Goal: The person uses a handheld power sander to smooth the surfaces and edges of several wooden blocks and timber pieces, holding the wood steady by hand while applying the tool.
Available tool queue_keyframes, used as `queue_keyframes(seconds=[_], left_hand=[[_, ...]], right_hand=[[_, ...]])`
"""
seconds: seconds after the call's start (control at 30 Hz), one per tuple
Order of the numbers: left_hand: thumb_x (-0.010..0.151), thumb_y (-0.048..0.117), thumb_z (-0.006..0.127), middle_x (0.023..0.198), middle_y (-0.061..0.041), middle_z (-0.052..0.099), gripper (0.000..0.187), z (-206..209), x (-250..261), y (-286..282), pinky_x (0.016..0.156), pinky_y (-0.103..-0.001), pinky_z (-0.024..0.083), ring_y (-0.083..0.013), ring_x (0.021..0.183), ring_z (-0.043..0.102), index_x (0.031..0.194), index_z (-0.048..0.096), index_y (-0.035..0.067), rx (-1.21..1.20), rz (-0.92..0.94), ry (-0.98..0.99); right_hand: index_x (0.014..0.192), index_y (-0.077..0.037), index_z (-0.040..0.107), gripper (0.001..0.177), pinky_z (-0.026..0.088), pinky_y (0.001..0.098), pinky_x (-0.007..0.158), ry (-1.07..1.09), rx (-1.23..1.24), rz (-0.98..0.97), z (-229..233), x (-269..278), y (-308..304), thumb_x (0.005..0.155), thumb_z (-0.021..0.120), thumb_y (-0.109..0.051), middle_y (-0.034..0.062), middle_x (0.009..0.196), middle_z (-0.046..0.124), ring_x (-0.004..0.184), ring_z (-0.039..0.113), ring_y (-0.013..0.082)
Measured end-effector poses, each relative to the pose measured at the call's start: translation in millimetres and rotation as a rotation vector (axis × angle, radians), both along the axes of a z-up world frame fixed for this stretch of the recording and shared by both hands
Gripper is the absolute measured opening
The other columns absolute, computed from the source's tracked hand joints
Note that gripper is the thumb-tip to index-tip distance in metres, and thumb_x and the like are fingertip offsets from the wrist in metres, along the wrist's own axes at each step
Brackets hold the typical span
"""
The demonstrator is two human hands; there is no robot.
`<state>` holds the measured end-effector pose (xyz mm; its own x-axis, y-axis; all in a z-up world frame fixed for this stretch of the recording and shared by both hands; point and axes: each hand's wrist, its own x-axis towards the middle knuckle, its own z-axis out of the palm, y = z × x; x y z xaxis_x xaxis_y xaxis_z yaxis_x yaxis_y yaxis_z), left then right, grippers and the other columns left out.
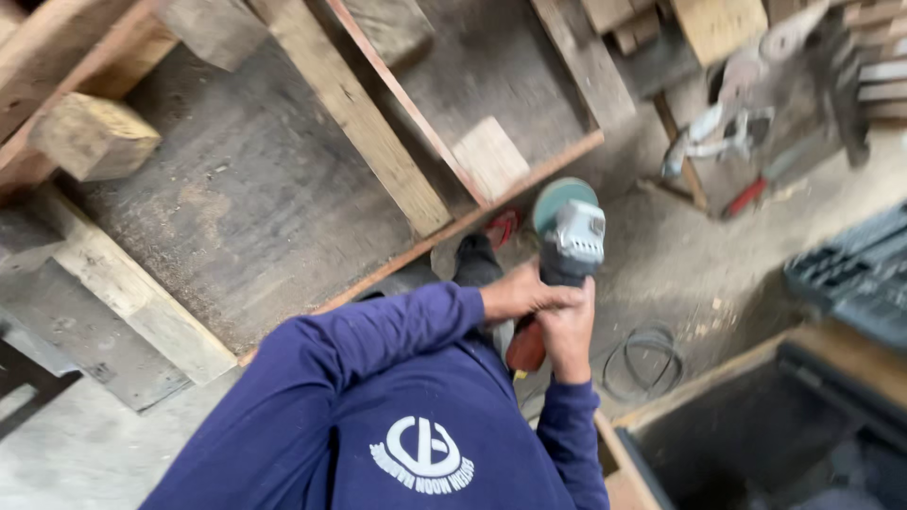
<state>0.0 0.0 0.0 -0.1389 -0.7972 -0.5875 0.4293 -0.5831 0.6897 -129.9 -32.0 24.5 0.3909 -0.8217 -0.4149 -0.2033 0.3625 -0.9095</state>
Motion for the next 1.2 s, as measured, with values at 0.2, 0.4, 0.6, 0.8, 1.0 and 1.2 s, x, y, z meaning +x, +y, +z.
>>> queue_keyframes(seconds=[0.2,0.4,0.6,0.8,1.0,1.2], left_hand=[[0.073,0.04,0.087,0.123,-0.013,0.068,0.073,62.7,91.8,7.4,0.098,-0.034,0.056,-0.0228,0.114,0.067,0.13,0.062,0.003,0.048,-0.305,-0.361],[0.049,0.037,0.093,0.142,-0.029,0.049,0.12,47.0,191.3,-92.8,0.111,-0.06,0.033,-0.0442,0.134,0.042,0.148,0.036,0.0,-0.675,-0.971,-1.576],[0.059,0.015,0.091,0.144,-0.02,0.044,0.11,13.4,189.0,-144.4,0.119,-0.053,0.034,-0.0377,0.139,0.039,0.153,0.035,0.002,-0.605,-1.426,-1.423],[0.083,0.026,0.091,0.149,-0.019,0.036,0.094,-8.6,158.6,-114.4,0.126,-0.054,0.031,-0.0377,0.149,0.033,0.153,0.033,0.003,-0.933,-0.793,-1.569],[0.08,0.055,0.083,0.152,-0.018,0.037,0.097,-20.0,139.3,-40.8,0.117,-0.062,0.026,-0.0405,0.142,0.031,0.151,0.039,0.005,-1.013,-0.83,-1.489],[0.111,0.029,0.061,0.133,-0.009,0.061,0.033,-8.9,135.4,-65.1,0.113,-0.044,0.045,-0.0295,0.128,0.054,0.138,0.061,0.01,-0.745,-0.523,-1.388]], right_hand=[[0.129,0.0,0.052,0.055,0.055,0.0327,0.08,-0.154,0.365,-0.26,19.0,2.5,4.5,0.082,0.078,-0.015,0.0068,0.106,0.06,0.089,0.062,0.016],[0.119,-0.003,0.051,0.052,0.062,0.0391,0.069,-0.387,0.553,-0.443,12.2,-3.9,3.0,0.078,0.078,-0.02,0.0118,0.089,0.065,0.073,0.071,0.0244],[0.11,0.0,0.052,0.046,0.063,0.0409,0.063,-0.514,0.675,-0.561,0.7,-19.4,15.4,0.082,0.077,-0.026,0.0148,0.089,0.068,0.074,0.072,0.0262],[0.107,0.005,0.061,0.045,0.061,0.0381,0.066,-0.526,0.663,-0.691,-5.5,-33.7,30.3,0.082,0.076,-0.03,0.0166,0.09,0.069,0.076,0.071,0.0254],[0.111,0.004,0.06,0.05,0.063,0.0395,0.068,-0.468,0.655,-0.797,-8.9,-45.8,32.2,0.076,0.075,-0.028,0.014,0.092,0.068,0.078,0.072,0.0244],[0.116,0.003,0.058,0.05,0.062,0.0359,0.073,-0.424,0.663,-0.661,-23.5,-45.8,31.4,0.076,0.075,-0.022,0.013,0.096,0.068,0.08,0.072,0.0223]])
